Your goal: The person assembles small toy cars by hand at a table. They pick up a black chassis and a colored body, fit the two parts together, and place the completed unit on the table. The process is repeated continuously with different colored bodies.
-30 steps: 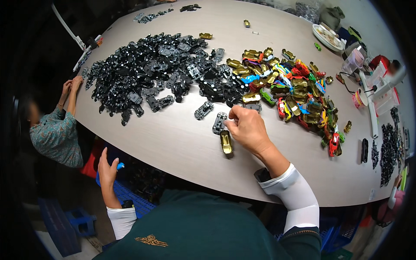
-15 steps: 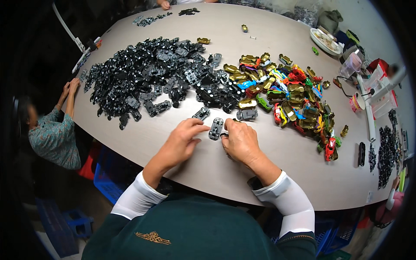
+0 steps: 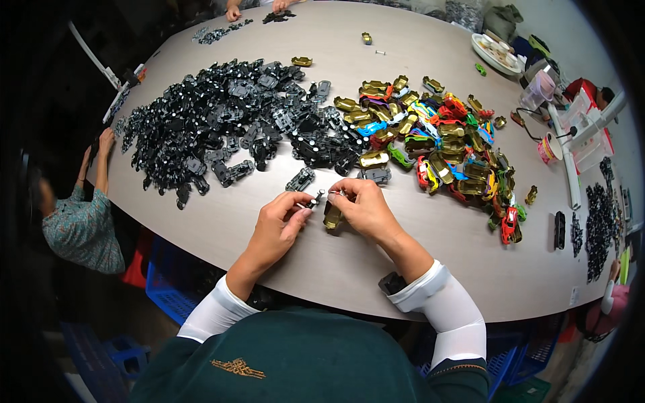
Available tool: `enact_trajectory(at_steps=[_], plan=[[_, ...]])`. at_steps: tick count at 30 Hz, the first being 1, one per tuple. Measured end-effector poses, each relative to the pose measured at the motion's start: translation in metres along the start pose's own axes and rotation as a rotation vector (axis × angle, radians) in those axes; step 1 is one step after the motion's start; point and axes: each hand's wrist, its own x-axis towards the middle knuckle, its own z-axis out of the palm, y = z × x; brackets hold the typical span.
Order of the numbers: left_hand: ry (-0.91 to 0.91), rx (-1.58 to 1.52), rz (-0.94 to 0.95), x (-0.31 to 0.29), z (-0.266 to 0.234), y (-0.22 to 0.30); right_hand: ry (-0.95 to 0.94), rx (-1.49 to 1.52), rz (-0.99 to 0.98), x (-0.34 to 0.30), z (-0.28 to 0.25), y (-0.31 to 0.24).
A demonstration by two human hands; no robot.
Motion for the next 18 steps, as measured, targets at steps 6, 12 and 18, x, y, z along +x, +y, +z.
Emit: enact_trajectory(at_steps=[6, 12, 18], plan=[[-0.011, -0.42, -0.155, -0.007, 0.003, -0.011, -0.22, 0.399, 0.155, -0.008, 0.002, -0.021], [-0.049, -0.678, -0.237, -0.011, 0.002, -0.012, -0.237, 0.39, 0.122, -0.011, 0.01, -0.018], [-0.065, -0.739, -0.186, -0.02, -0.002, -0.009, -0.344, 0.401, 0.136, -0.019, 0.011, -0.034]])
